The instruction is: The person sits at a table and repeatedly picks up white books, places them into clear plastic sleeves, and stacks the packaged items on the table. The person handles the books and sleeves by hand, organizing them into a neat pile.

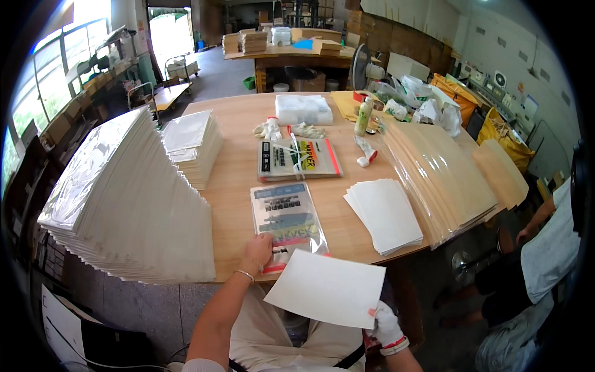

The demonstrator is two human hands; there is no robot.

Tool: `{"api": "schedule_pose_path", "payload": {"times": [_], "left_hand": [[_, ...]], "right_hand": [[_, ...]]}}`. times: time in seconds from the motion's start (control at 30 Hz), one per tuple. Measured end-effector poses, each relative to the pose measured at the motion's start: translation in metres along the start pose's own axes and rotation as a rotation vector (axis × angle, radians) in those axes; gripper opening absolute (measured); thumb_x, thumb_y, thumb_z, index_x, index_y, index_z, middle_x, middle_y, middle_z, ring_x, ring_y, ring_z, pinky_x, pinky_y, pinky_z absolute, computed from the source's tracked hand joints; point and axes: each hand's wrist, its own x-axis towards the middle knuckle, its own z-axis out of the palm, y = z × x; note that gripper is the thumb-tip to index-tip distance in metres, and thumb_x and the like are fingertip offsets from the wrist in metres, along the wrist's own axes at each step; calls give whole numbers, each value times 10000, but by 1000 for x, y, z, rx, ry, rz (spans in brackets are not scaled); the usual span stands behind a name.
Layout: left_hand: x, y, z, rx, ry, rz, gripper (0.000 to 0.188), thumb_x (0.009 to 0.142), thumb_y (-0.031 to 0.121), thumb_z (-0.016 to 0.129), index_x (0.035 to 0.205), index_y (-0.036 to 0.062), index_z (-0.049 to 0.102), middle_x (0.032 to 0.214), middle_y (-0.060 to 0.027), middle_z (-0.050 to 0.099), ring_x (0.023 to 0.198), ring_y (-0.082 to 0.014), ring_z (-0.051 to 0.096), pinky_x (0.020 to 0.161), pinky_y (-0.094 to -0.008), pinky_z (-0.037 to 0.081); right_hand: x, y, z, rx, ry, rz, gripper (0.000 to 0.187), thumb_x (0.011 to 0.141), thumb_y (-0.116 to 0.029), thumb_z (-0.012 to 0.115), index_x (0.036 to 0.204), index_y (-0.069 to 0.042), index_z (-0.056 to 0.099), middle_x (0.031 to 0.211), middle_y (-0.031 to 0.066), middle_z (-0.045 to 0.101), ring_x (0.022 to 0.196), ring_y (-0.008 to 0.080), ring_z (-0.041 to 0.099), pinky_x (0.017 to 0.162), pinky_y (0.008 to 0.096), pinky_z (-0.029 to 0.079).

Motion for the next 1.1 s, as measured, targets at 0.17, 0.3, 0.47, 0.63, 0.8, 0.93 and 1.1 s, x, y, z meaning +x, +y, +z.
{"api": "schedule_pose_path", "payload": {"times": [0.17,0.3,0.47,0.63,0.8,0.93,1.1], "left_hand": [[-16,17,-18,19,312,-96,227,798,213,531,900,13,566,825,-160,598,752,-306,582,666,-399,483],[-4,23,-41,-561,-216,-527,253,824,201,508,952,-13,548,788,-144,623,620,-232,606,588,-333,493],[-6,38,-52,-933,-231,-487,222,833,157,481,944,-31,522,741,-123,634,543,-167,604,538,-268,486],[-62,71,12,-1021,184,-243,175,822,83,488,946,-38,511,768,-117,629,638,-165,610,582,-282,493],[-75,107,79,-1324,250,-286,201,789,56,550,970,-28,534,821,-141,623,716,-177,604,637,-293,489],[-122,122,94,-1442,41,-282,248,787,79,568,1016,-19,565,924,-119,630,829,-211,603,740,-325,486],[-182,120,110,-1485,-8,-300,282,802,115,556,1058,-6,555,1015,-84,618,950,-245,574,841,-356,444]], "right_hand": [[1,31,11,86,33,71,190,800,-150,488,966,-63,518,723,9,515,555,104,471,448,222,358],[-5,42,36,274,70,108,179,817,-158,490,987,-106,507,769,-1,514,584,100,474,466,221,372],[-17,49,60,280,35,38,185,851,-154,470,1035,-134,471,782,-6,507,584,105,467,494,245,403],[-24,51,75,289,-9,37,178,861,-153,470,1038,-142,471,806,-9,512,603,102,469,518,252,414],[-31,58,66,221,-18,112,212,874,-146,454,1085,-156,460,862,-6,523,634,100,482,530,257,423],[-40,64,73,139,11,103,253,881,-131,435,1132,-156,430,923,2,533,688,120,512,555,284,449],[-18,83,99,352,-40,203,252,902,-125,358,1146,-92,414,1026,69,517,890,244,552,749,383,476]]}}
